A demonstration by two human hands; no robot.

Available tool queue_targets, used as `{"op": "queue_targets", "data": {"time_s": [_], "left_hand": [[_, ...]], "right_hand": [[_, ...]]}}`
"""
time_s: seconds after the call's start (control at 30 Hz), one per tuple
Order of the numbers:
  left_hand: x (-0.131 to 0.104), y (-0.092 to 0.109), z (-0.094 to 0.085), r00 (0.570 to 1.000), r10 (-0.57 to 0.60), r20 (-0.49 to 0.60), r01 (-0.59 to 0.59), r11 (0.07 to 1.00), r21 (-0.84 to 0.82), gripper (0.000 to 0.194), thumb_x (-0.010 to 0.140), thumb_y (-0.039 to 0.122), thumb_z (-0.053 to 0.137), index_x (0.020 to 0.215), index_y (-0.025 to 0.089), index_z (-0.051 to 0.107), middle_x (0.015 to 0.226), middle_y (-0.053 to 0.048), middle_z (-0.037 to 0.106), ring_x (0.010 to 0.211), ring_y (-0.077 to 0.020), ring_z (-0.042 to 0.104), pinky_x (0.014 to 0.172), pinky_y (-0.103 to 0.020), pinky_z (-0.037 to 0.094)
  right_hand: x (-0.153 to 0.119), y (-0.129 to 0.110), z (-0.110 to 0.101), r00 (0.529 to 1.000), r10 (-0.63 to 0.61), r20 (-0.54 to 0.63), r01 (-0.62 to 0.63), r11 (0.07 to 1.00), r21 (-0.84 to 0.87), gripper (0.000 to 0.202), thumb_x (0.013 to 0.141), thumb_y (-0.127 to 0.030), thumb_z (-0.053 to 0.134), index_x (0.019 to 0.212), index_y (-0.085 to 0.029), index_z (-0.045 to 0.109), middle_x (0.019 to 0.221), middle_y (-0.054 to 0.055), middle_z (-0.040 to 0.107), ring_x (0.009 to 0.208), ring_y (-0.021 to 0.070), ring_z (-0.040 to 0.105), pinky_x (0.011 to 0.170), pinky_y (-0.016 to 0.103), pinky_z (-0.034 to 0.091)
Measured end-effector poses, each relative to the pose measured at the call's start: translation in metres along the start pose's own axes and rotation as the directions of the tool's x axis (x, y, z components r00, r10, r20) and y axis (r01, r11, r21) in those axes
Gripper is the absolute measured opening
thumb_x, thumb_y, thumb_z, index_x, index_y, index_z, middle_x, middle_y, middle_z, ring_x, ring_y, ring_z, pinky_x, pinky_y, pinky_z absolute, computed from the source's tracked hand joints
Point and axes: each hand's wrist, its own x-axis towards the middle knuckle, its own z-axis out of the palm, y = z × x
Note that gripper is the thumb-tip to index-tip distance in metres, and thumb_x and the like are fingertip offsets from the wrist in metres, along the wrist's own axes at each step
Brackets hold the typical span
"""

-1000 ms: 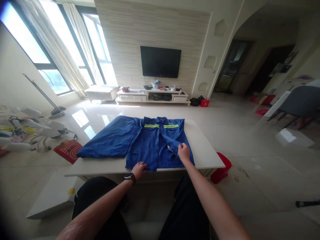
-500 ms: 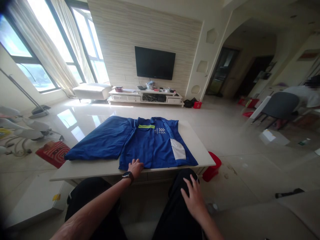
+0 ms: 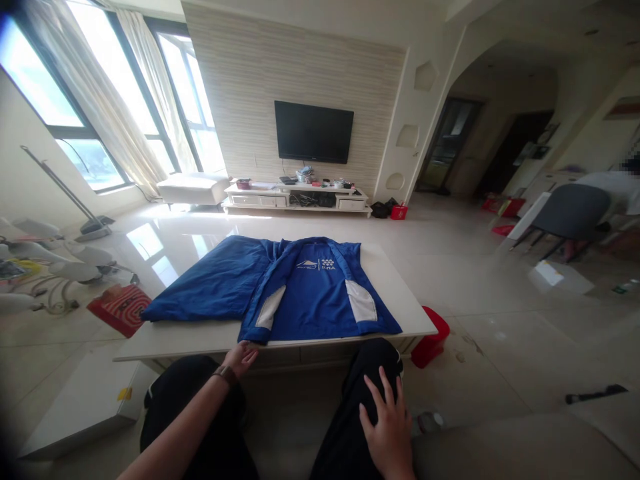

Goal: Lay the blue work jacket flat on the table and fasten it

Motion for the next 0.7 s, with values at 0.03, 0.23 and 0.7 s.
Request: {"op": "queue_targets", "data": {"time_s": [0.03,0.23,0.7], "left_hand": [[-0.005,-0.001,-0.003,0.999,-0.042,0.033,0.043,0.999,-0.024,0.025,0.096,0.031,0.052,0.109,0.011,0.059,0.088,-0.011,0.065,0.077,-0.0214,0.069,0.071,-0.033,0.059],[-0.011,0.022,-0.082,0.963,0.241,0.121,-0.264,0.934,0.243,0.035,0.08,0.034,0.063,0.111,0.018,0.064,0.122,-0.013,0.064,0.12,-0.0302,0.059,0.108,-0.045,0.045],[0.026,0.02,-0.176,0.986,0.022,0.168,-0.101,0.872,0.479,0.044,0.076,0.051,0.061,0.094,0.014,0.076,0.103,-0.012,0.077,0.109,-0.034,0.068,0.099,-0.037,0.055]], "right_hand": [[0.0,-0.001,0.0,1.0,-0.009,-0.008,0.009,1.0,-0.016,0.05,0.098,-0.042,0.04,0.146,-0.042,0.051,0.167,-0.007,0.023,0.154,0.0381,0.018,0.098,0.062,0.05],[-0.002,-0.004,-0.001,0.998,-0.042,-0.047,0.039,0.997,-0.063,0.048,0.098,-0.041,0.042,0.145,-0.041,0.053,0.167,-0.005,0.023,0.152,0.0393,0.021,0.095,0.06,0.051],[-0.001,0.004,0.002,0.993,-0.051,-0.11,0.051,0.999,0.004,0.047,0.098,-0.049,0.039,0.139,-0.038,0.058,0.164,-0.004,0.03,0.15,0.0397,0.025,0.092,0.063,0.051]]}}
